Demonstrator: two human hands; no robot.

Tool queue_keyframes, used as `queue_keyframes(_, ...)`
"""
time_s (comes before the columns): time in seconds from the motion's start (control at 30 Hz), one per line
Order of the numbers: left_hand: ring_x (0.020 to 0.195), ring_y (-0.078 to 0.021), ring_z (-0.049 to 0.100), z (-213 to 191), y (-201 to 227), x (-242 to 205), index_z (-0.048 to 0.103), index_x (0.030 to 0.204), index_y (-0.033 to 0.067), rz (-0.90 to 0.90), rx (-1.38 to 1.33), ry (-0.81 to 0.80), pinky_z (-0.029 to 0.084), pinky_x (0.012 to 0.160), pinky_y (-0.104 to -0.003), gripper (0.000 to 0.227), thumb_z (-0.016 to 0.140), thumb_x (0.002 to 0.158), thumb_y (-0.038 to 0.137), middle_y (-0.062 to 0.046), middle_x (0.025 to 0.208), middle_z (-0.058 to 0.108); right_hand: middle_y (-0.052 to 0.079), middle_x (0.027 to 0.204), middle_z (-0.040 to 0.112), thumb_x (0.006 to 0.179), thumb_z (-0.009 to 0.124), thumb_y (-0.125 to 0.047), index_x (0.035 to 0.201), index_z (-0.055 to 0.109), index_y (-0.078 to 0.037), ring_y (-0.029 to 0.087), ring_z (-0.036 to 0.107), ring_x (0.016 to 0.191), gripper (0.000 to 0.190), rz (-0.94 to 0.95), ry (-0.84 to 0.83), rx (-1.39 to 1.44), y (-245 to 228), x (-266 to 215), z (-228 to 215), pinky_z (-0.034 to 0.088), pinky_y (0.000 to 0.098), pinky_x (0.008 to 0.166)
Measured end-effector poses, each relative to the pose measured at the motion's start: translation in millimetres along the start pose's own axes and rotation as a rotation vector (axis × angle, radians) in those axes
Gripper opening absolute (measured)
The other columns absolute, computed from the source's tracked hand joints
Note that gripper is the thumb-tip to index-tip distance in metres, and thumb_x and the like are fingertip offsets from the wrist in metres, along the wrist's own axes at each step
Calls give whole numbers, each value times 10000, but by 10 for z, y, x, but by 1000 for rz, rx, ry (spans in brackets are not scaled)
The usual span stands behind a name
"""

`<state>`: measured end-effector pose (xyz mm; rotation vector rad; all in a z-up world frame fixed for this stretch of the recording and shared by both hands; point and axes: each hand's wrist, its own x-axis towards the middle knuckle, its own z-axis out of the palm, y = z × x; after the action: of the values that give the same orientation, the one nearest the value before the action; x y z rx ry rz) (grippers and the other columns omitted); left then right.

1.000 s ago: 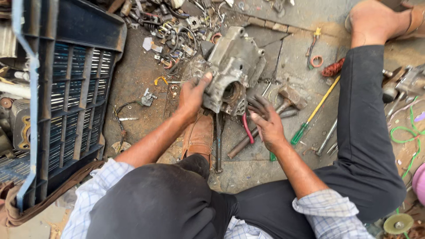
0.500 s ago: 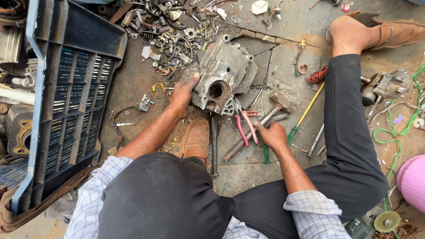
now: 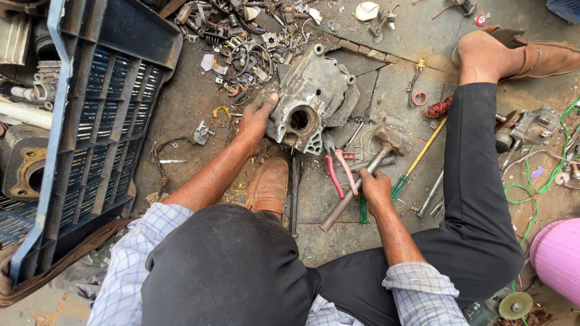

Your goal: The person sits on the floor and uses pliers and a hammer to work on a metal engine casing. They repeatedly tap the casing with a hammer and use pliers to adjust or remove components inside the casing.

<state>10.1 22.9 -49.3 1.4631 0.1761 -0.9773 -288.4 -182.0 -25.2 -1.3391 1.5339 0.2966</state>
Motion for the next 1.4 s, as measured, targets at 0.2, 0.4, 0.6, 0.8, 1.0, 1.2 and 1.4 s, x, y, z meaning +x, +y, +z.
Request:
queue_keyframes(0.2,613,-89,574,-29,-3,-12,616,1027,8,72,62,15,480,469,-237,517,701,941,511,-26,766,619,89,767,609,933,644,-207,1055,657,87,181,585,582,319,-125,46,123,-61,13,-25,506,337,508)
queue_keyframes(0.4,579,-100,542,-46,-6,-7,605,1034,5,72,12,-20,448,443,-243,527,734,911,502,-46,779,617,114,747,634,897,681,-228,1043,638,81,205,615,555,345,-160,173,56,-137,-89,-165,505,380,474)
queue_keyframes(0.6,686,-91,582,-57,-7,4,641,1048,9,77,92,28,495,548,-244,512,712,942,505,-53,832,654,203,796,731,860,779,-246,1001,709,54,246,690,674,338,-336,402,-349,-89,-190,-245,547,409,649)
queue_keyframes(0.8,702,-98,603,-51,-27,-2,633,1053,22,75,1,1,522,569,-257,518,701,922,519,-43,851,670,196,844,757,864,775,-309,1095,728,25,265,734,729,409,-259,391,-279,-150,38,-362,582,425,729)
queue_keyframes(1.0,643,-120,563,-56,7,2,619,1072,2,15,141,27,488,497,-282,593,686,899,565,-48,794,623,152,903,748,873,818,-299,1034,729,10,258,730,805,359,-412,586,-299,-288,432,-592,575,427,799)
queue_keyframes(1.2,753,-96,622,-70,-61,47,628,1104,-21,82,95,2,550,606,-250,644,690,919,592,-63,879,675,145,1026,684,875,819,-268,1069,720,-43,317,668,935,313,-368,746,-506,-250,372,-744,520,504,809)
queue_keyframes(1.4,713,-132,567,-95,-84,88,625,1108,-18,43,138,21,490,562,-291,622,667,932,576,-79,856,645,233,1230,610,914,771,-272,1241,651,-3,362,592,1168,440,-848,679,-680,-346,-39,-358,503,499,960)
